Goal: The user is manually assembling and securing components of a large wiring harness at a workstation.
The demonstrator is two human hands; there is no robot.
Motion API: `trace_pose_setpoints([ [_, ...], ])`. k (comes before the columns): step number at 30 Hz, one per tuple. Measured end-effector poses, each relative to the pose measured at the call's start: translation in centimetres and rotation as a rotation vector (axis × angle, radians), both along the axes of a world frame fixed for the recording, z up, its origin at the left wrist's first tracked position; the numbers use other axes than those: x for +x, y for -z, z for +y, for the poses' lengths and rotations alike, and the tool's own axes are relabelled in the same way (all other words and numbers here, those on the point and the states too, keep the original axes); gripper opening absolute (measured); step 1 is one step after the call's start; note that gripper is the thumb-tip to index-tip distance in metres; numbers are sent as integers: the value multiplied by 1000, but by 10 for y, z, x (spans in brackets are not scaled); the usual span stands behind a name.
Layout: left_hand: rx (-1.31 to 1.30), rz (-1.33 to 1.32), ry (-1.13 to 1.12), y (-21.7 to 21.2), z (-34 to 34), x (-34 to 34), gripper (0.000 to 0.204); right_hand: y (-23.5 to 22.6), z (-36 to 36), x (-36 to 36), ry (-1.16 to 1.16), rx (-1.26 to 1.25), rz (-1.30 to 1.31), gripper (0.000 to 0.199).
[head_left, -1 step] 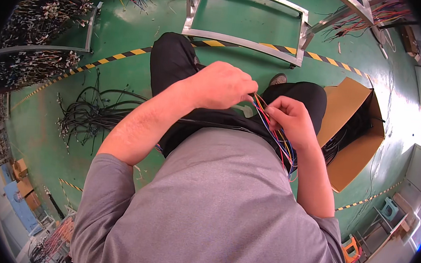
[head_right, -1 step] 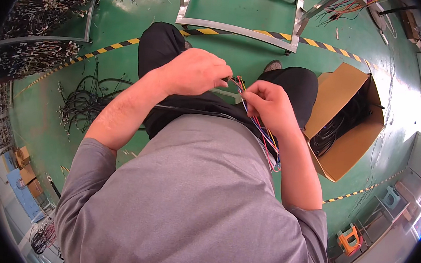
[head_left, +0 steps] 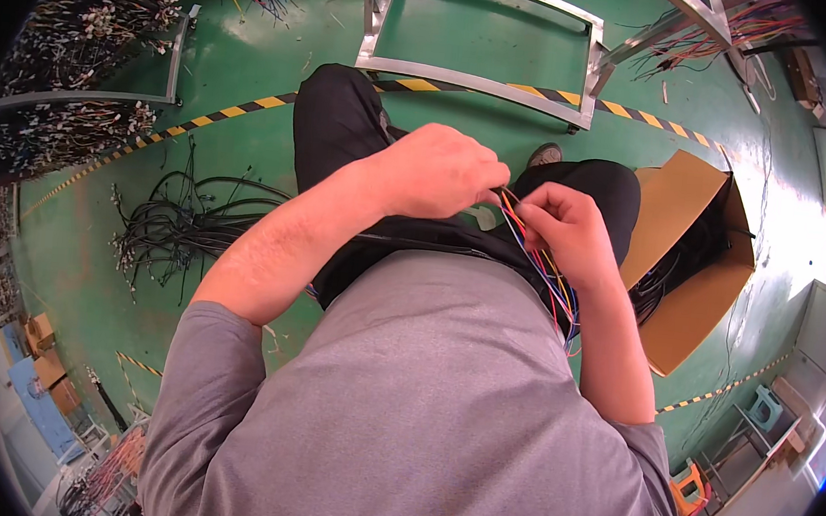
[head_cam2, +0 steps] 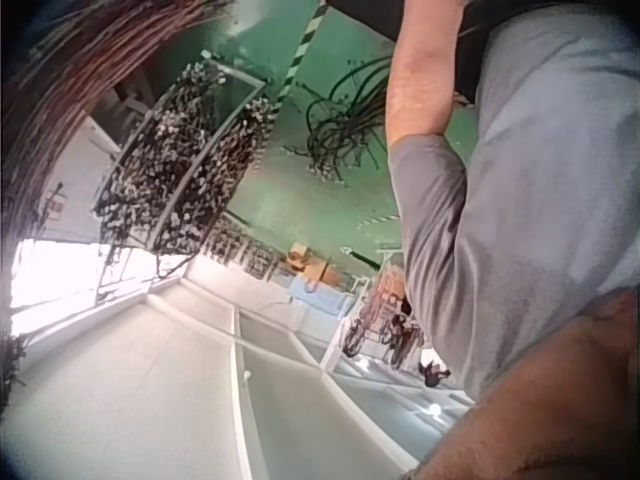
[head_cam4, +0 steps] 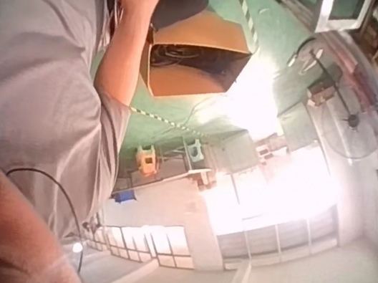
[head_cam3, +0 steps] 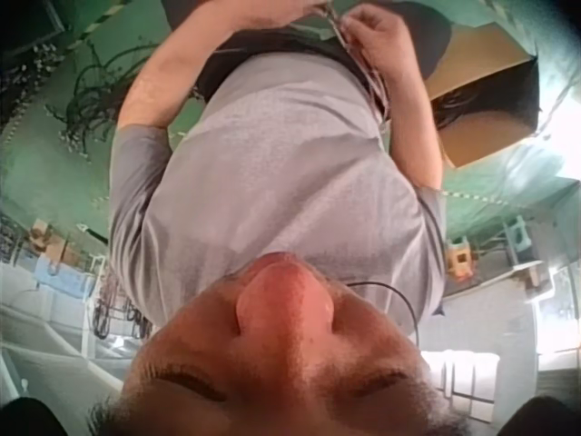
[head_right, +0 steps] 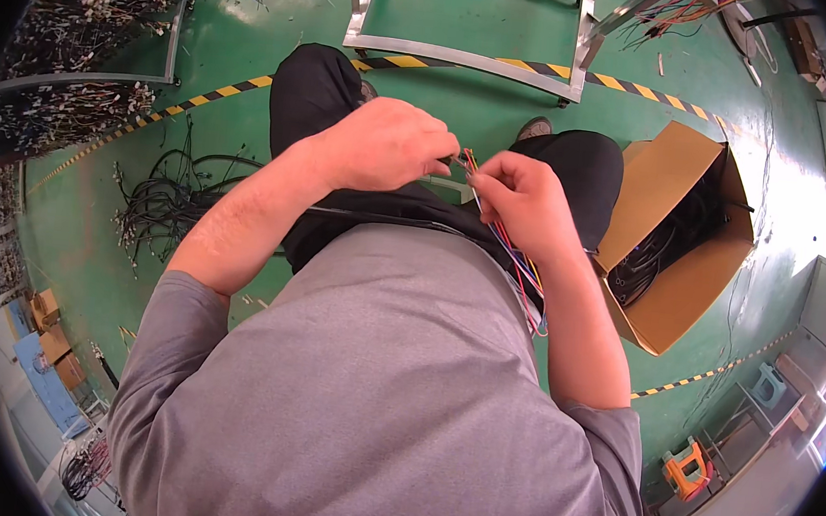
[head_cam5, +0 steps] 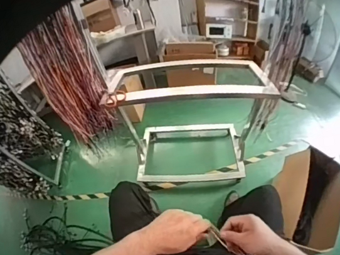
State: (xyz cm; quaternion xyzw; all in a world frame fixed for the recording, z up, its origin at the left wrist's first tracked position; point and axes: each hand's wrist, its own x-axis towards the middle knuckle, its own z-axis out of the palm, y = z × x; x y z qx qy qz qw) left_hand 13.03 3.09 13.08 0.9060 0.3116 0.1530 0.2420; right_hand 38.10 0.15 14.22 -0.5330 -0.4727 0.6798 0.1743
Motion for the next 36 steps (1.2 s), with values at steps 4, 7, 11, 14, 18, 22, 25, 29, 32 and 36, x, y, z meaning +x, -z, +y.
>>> trace_pose_setpoints([
  [4,-28,50,27,3,-1,5,20,-5,6,-17,-16,51,-22,12],
  [7,-32,46,-38,0,4,-7,20,-7,1,-4,36,-30,99,11],
  [11,-34,51,-62,1,3,-8,20,4,-8,20,-49,-76,-2,9],
  [14,-12,47,0,4,0,3,19,-1,-7,7,-25,-14,-42,8],
  [18,-28,108,28,3,0,10,20,-7,0,-10,-2,19,-6,10],
  [22,-23,83,-51,2,3,-4,19,0,-7,12,-30,-48,19,10],
  [25,-12,77,-45,0,0,-2,19,6,-14,21,-25,-15,-64,12],
  [29,-20,-6,11,-1,-11,11,19,11,-17,1,-35,66,-96,12],
  [32,-23,2,18,-4,-11,9,20,7,-19,-6,-102,97,-75,13],
  [36,30,83,-31,-9,-5,-7,19,7,-9,15,30,13,-25,13],
])
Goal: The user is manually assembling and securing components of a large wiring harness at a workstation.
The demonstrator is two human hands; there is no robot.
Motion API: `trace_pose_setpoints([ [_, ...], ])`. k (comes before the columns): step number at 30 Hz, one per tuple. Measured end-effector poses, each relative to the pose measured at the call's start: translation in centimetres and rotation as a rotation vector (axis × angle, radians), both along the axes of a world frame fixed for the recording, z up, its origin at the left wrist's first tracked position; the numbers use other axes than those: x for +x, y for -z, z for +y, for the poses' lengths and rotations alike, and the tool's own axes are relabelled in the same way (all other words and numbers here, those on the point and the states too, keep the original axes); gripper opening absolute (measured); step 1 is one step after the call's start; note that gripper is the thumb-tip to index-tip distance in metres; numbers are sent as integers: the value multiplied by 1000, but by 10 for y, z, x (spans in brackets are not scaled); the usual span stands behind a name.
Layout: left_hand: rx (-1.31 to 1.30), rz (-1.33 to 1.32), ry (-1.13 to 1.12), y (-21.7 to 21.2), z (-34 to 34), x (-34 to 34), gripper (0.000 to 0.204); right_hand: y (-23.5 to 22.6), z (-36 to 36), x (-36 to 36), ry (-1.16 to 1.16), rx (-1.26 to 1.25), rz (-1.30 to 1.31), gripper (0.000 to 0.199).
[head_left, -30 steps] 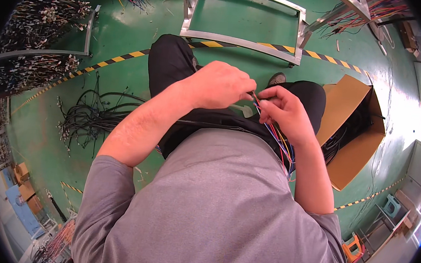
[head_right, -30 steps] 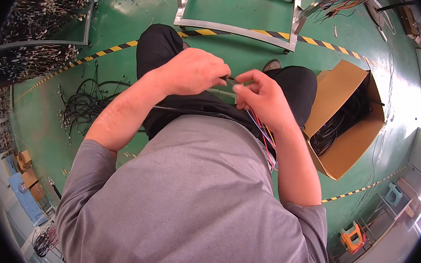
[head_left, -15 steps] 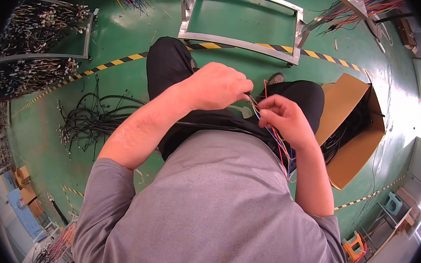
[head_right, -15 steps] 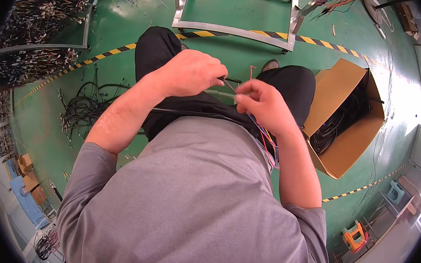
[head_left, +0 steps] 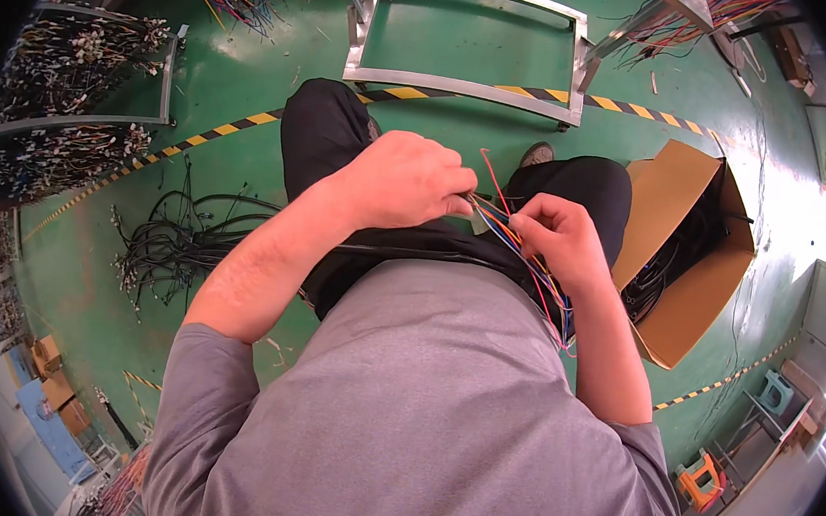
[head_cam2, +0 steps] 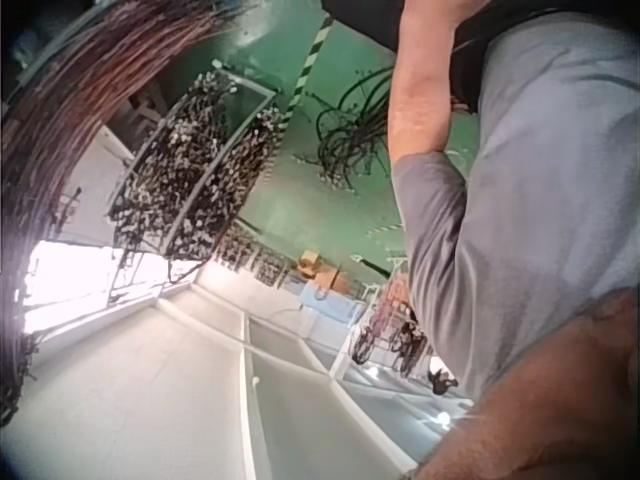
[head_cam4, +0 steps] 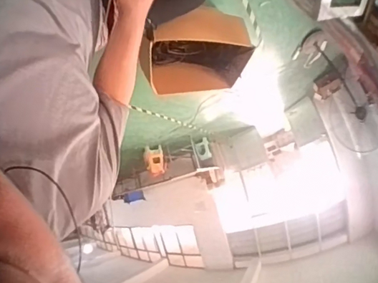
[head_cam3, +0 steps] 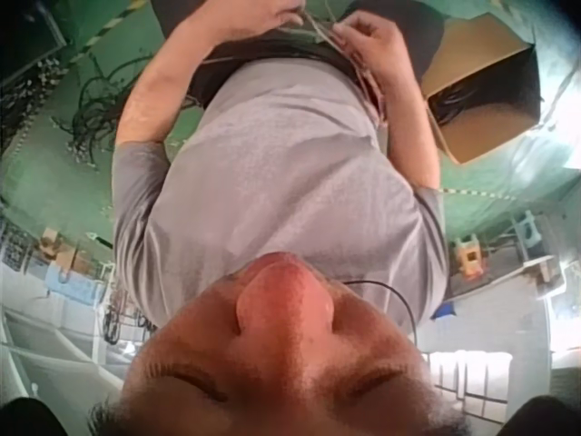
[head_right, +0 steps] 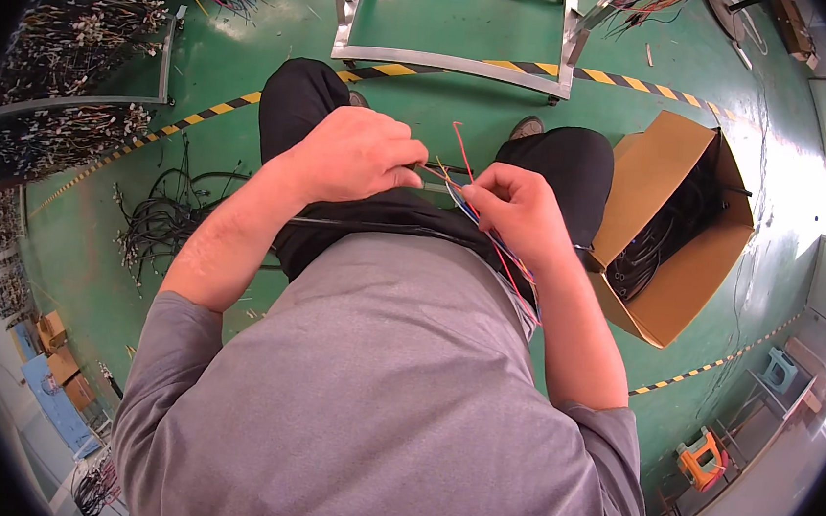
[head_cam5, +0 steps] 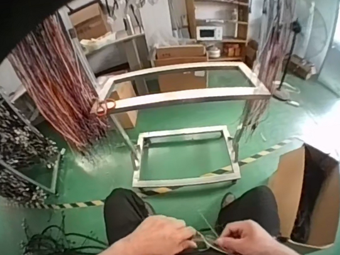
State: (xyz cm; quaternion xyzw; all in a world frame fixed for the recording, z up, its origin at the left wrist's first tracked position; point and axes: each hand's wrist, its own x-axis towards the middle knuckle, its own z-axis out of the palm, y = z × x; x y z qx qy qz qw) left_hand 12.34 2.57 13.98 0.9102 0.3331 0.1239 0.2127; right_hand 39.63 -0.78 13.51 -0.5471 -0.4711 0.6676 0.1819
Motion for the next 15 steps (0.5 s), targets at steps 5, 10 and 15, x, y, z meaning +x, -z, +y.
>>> trace_pose_setpoints([
  [5,41,-30,107,2,-6,-1,19,-2,22,2,-218,253,122,22],
  [10,176,-47,134,-31,-24,-1,16,113,95,23,-179,501,-544,24],
  [15,227,15,144,-60,-46,-5,26,217,111,-18,-1221,426,-741,45],
])
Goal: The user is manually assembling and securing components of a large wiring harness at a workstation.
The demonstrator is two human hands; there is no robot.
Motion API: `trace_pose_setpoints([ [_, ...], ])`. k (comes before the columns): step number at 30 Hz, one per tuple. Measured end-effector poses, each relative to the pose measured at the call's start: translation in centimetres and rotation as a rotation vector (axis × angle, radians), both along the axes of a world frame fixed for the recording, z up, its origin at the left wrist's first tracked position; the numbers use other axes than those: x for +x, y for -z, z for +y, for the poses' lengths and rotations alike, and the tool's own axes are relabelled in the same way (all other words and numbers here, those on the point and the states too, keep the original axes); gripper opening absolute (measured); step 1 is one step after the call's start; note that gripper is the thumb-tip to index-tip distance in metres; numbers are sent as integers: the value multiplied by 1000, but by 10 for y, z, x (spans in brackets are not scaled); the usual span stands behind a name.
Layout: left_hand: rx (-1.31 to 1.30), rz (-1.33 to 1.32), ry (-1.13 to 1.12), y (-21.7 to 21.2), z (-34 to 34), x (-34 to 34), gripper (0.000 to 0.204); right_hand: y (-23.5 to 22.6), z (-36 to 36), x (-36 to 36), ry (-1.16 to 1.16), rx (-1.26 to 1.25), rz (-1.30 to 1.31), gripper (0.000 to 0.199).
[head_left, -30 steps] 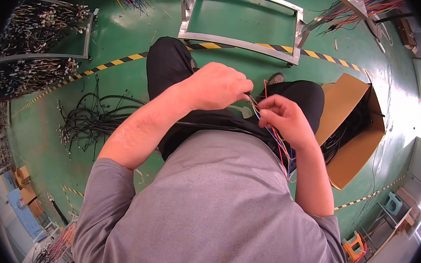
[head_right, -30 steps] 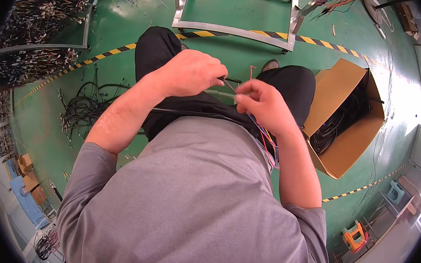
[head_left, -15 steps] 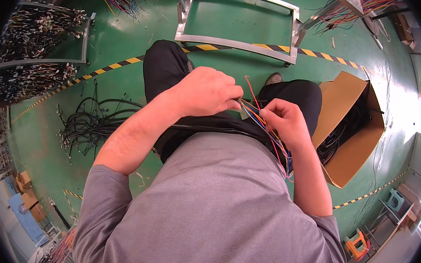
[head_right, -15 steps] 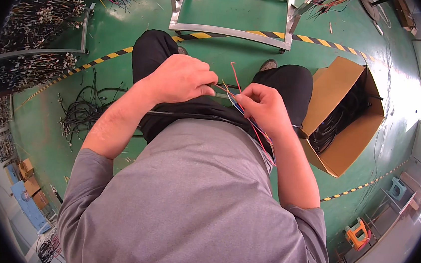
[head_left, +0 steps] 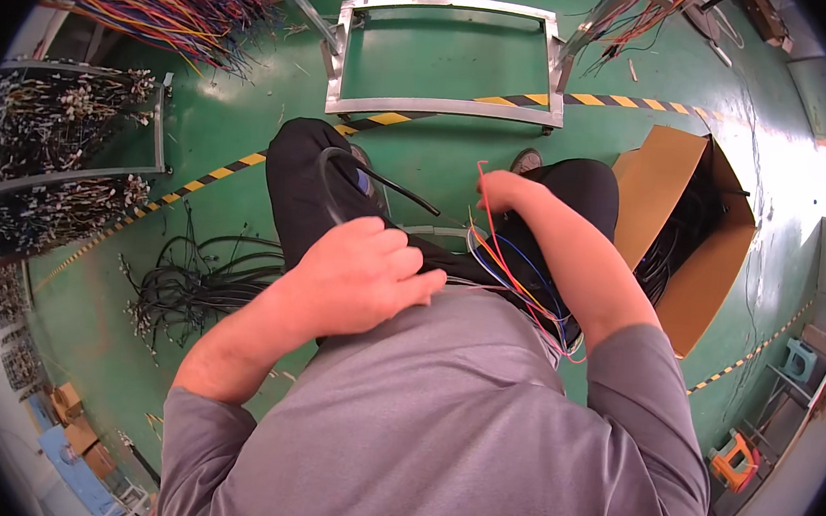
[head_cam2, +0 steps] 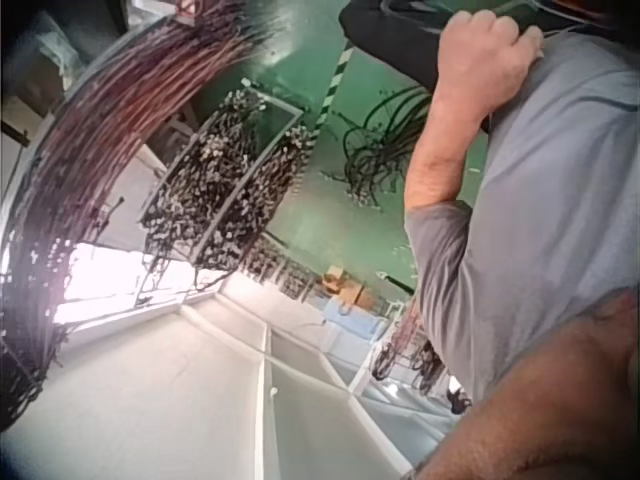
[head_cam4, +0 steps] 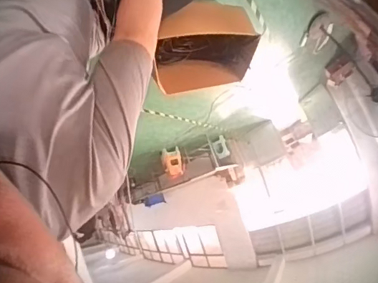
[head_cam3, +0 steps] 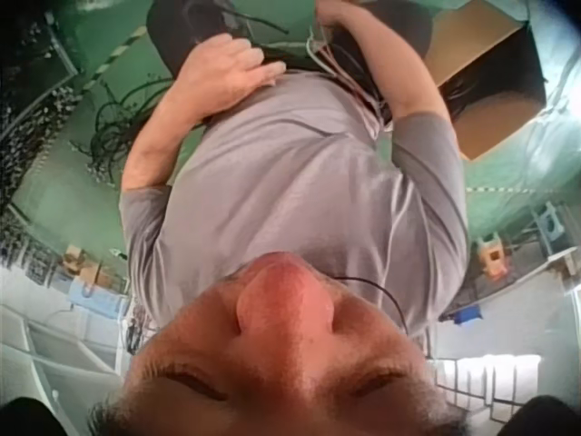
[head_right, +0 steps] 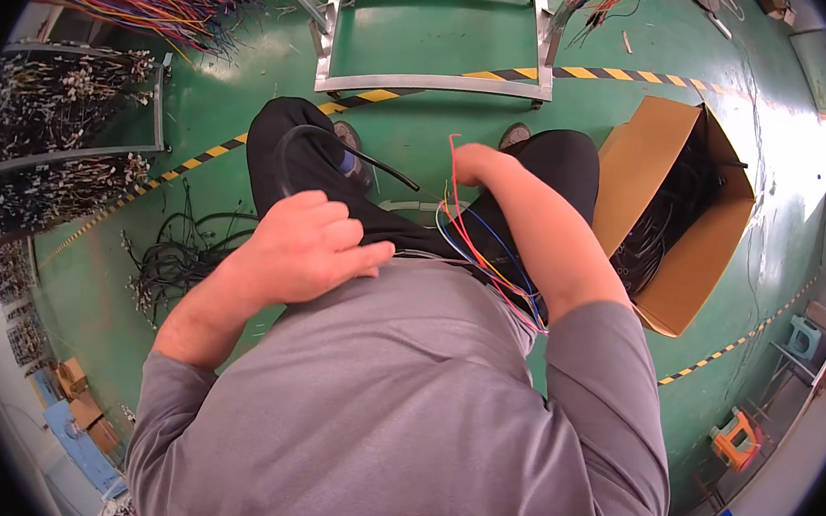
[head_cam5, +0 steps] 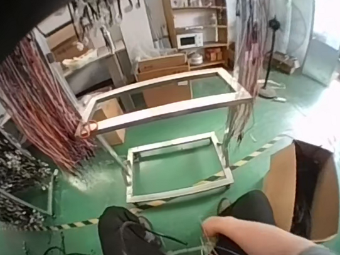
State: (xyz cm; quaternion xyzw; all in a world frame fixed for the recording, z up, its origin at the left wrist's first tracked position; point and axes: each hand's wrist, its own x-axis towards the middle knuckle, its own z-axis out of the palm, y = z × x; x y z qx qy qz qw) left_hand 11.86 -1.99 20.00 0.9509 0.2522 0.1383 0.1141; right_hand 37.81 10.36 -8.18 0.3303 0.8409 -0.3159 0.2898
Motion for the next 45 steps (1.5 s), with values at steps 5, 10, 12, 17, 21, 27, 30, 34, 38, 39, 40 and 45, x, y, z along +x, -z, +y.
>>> trace_pose_setpoints([
  [5,-62,147,-32,-35,-18,-2,36,72,-23,-39,-8,-241,8,38],
  [10,-160,269,-62,-55,-24,-9,48,124,-36,-51,291,-587,-249,56],
  [12,-205,295,-82,-60,-27,-13,51,123,-41,-50,400,-852,-282,58],
  [17,-321,339,-87,-65,-29,-19,55,121,-52,-48,520,-1030,-172,60],
  [21,-417,368,-54,-74,-24,-17,53,126,-53,-53,634,-1018,-176,60],
  [27,-501,249,-62,-63,-18,-22,51,139,-48,-58,588,-603,-58,46],
  [30,-548,166,-110,-54,-18,-27,47,116,-22,-63,767,-351,261,37],
  [34,-618,124,-149,-47,-16,-24,35,57,28,-66,1094,6,645,29],
  [38,-857,47,-252,-24,-18,-30,34,-4,47,-75,682,377,565,21],
  [39,-873,-56,-251,-7,-14,-36,34,-28,45,-75,574,482,492,20],
  [40,-938,-62,-191,6,-1,-38,34,-40,43,-64,543,510,506,20],
  [45,-247,-120,-408,87,40,-45,66,-99,8,-68,374,698,788,13],
])
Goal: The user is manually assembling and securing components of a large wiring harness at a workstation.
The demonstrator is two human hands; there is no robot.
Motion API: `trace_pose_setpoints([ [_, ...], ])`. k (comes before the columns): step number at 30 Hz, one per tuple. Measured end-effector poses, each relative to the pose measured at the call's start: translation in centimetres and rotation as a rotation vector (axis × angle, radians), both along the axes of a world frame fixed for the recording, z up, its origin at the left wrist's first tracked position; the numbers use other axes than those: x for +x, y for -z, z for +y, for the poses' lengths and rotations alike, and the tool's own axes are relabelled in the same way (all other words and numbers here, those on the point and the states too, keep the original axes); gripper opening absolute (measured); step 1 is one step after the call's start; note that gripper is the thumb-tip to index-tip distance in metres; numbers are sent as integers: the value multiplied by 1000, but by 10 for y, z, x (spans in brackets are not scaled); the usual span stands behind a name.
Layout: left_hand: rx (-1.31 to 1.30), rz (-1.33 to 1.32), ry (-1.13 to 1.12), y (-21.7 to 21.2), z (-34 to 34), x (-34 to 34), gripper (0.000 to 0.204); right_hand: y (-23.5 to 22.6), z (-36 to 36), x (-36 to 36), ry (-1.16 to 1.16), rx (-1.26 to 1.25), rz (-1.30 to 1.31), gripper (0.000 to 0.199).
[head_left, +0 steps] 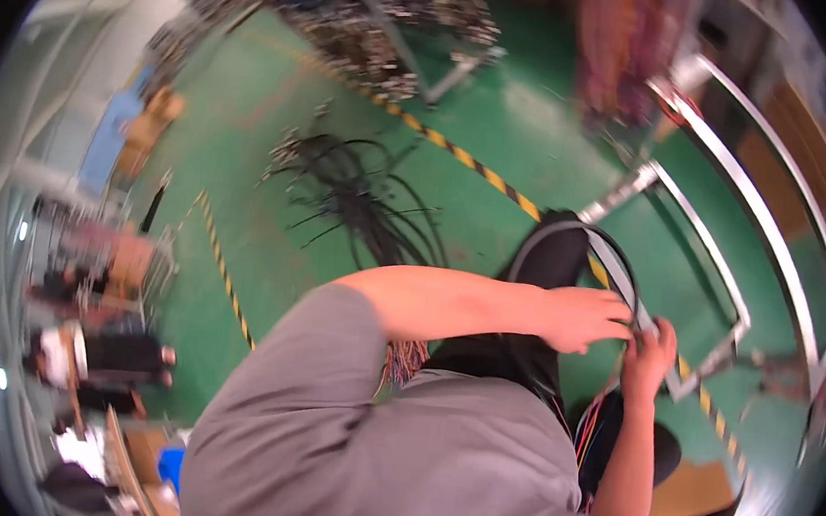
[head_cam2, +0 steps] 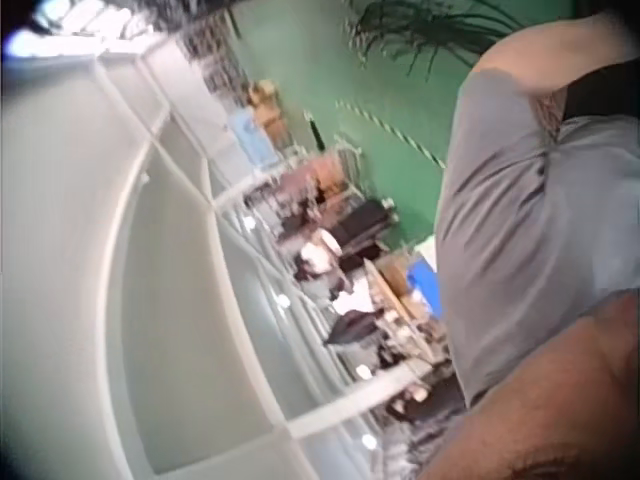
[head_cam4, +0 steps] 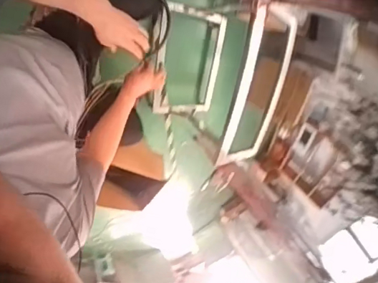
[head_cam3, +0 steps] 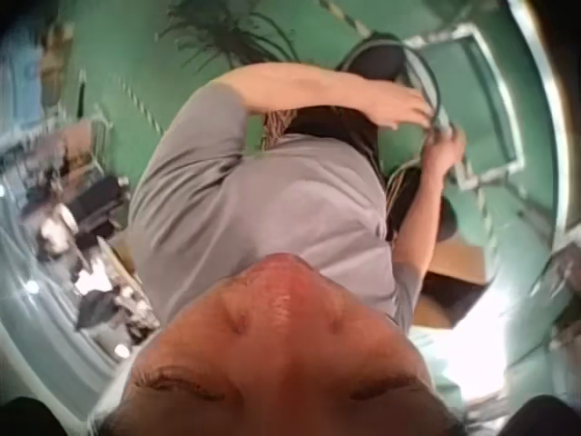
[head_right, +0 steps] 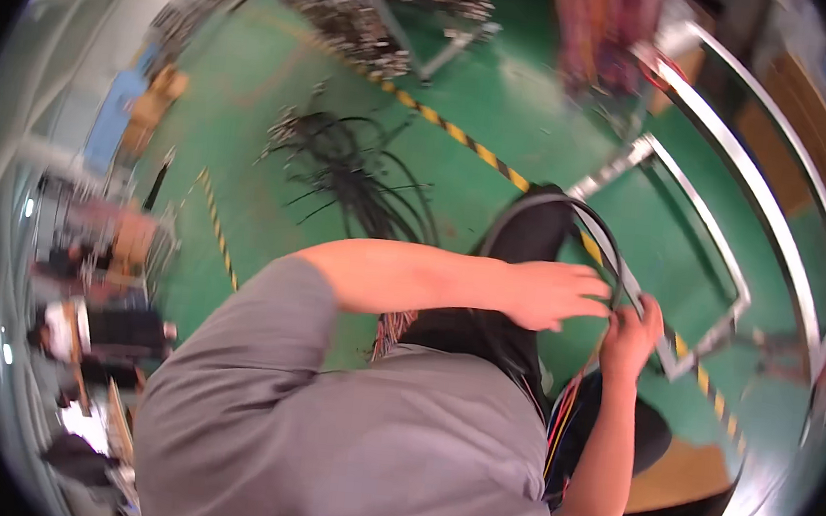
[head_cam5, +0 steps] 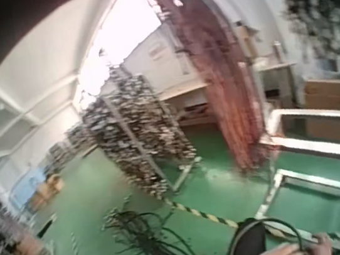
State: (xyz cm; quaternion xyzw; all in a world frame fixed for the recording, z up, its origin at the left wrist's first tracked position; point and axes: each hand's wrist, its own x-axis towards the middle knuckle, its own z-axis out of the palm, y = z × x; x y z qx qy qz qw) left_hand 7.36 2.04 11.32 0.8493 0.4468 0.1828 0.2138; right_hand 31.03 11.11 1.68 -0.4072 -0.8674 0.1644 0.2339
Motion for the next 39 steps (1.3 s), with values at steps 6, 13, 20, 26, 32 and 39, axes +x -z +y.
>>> trace_pose_setpoints([
  [6,495,86,26,58,60,-16,67,-57,-30,-25,-12,-86,137,9],
  [13,132,430,25,38,78,-17,31,-47,-24,-13,-71,136,-33,6],
  [20,236,455,-58,0,65,-6,18,-3,-2,-10,-126,-1030,478,19],
  [26,183,466,-158,0,58,-32,21,-11,-5,-26,-25,-525,400,23],
  [32,145,235,-188,3,54,-54,38,-56,4,-3,-26,-459,338,19],
  [39,37,190,-137,-6,51,-40,37,-60,31,68,-48,-352,211,16],
])
